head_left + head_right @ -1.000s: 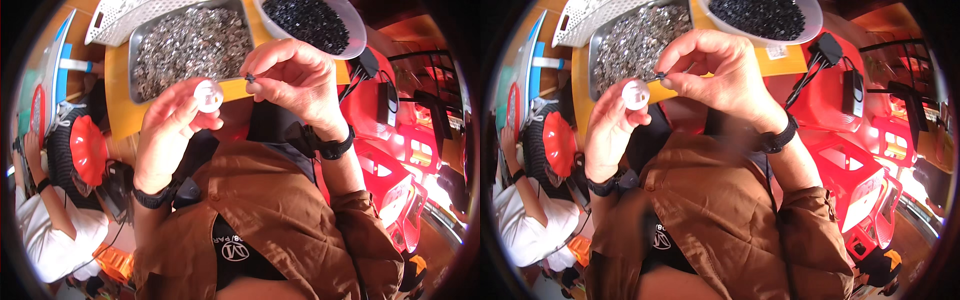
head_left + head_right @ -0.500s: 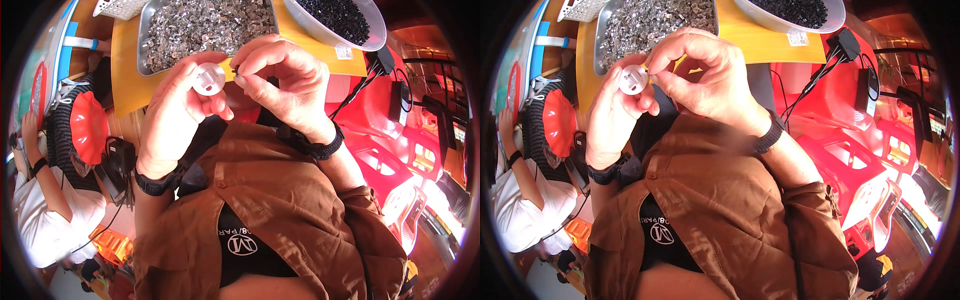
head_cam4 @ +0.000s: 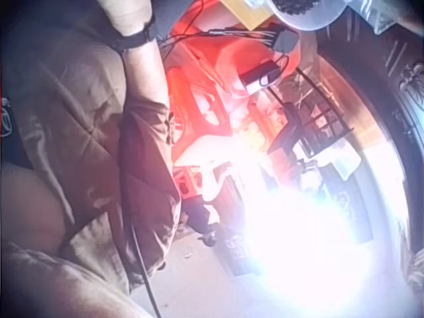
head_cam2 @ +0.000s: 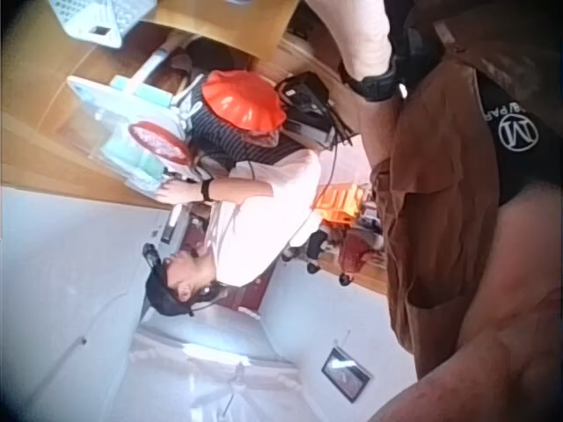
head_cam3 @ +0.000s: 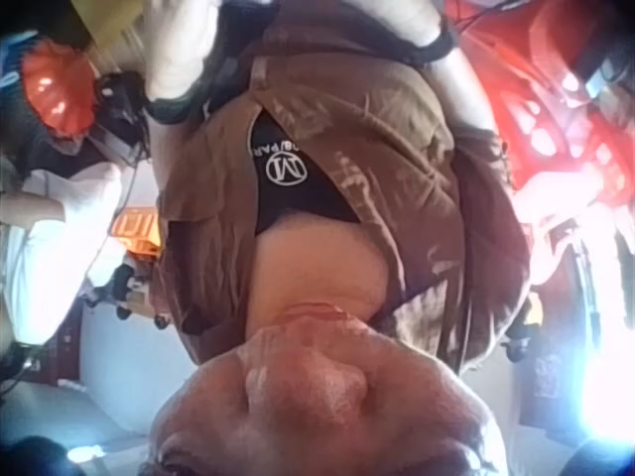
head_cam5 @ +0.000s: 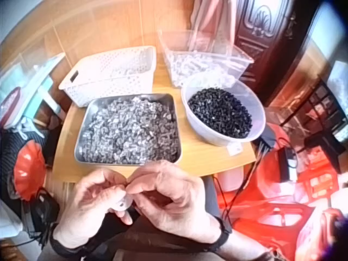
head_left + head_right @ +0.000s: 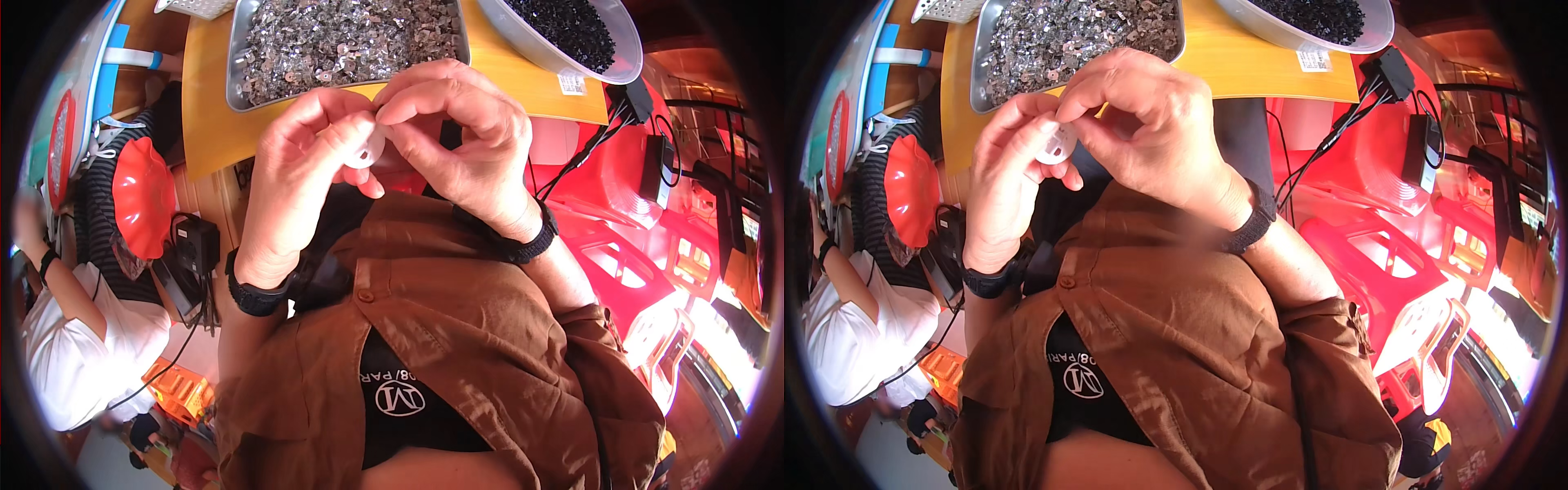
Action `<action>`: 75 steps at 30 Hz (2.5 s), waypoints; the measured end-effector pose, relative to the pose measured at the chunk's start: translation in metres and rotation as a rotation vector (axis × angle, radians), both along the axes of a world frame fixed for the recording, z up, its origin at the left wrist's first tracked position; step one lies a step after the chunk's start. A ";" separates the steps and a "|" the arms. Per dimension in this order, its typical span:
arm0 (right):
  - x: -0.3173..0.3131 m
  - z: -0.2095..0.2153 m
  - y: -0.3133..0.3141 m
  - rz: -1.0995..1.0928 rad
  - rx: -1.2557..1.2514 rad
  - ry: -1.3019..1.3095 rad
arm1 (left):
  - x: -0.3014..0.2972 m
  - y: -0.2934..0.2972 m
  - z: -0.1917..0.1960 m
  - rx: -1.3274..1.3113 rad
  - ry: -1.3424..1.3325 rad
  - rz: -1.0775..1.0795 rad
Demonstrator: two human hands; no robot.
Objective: Assembling small metal and plastic parts into white plastic housing units.
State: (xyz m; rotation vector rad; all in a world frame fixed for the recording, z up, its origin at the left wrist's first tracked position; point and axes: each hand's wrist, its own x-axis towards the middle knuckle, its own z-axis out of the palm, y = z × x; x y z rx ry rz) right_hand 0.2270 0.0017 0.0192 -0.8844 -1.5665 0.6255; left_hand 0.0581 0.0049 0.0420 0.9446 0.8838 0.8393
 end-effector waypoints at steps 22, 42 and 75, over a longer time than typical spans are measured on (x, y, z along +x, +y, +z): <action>0.001 -0.011 -0.011 -0.004 -0.224 0.202 | 0.007 -0.006 -0.005 0.271 0.248 0.108; -0.001 -0.016 -0.014 0.136 -0.515 0.477 | 0.008 -0.008 -0.006 0.450 0.305 0.147; -0.008 -0.018 -0.011 -0.050 -0.098 0.127 | 0.003 -0.012 -0.004 0.345 0.267 0.146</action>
